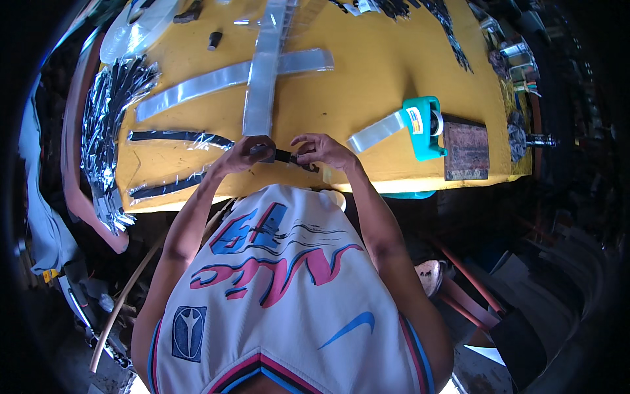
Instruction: Taping and assembling black straps on a yellow table and placing them in a box.
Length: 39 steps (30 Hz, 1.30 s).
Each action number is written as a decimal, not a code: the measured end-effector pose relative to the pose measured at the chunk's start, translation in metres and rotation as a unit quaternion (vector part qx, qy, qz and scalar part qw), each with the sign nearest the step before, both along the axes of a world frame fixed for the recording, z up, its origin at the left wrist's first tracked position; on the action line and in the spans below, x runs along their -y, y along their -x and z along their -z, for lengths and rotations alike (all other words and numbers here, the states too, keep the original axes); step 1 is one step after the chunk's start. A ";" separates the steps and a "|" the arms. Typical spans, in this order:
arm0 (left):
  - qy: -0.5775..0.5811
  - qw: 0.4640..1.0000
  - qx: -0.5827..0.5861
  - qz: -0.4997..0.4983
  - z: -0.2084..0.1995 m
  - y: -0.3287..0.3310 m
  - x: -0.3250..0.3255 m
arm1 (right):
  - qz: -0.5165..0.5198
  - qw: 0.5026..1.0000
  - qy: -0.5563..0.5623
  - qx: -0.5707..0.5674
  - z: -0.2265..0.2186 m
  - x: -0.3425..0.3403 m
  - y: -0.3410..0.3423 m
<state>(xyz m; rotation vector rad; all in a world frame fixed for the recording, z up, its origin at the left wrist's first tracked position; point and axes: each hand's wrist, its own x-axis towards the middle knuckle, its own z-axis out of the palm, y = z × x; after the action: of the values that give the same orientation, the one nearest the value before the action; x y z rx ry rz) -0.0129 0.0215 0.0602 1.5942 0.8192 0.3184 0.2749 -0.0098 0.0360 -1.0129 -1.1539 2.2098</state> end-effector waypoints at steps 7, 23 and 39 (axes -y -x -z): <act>0.025 1.000 0.007 -0.003 -0.006 -0.001 0.001 | 0.044 0.999 -0.002 0.017 -0.005 0.005 0.013; 0.022 1.000 -0.014 -0.003 -0.007 0.001 -0.001 | 0.082 0.996 -0.007 0.036 -0.020 0.001 0.035; -0.017 1.000 -0.012 0.010 -0.012 0.003 -0.002 | 0.028 0.999 -0.010 0.037 -0.013 0.009 0.024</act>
<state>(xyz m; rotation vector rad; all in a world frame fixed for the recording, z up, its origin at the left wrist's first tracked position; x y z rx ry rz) -0.0155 0.0237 0.0724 1.6403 0.8186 0.3006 0.2510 -0.0193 0.0491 -1.1126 -1.1621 2.1286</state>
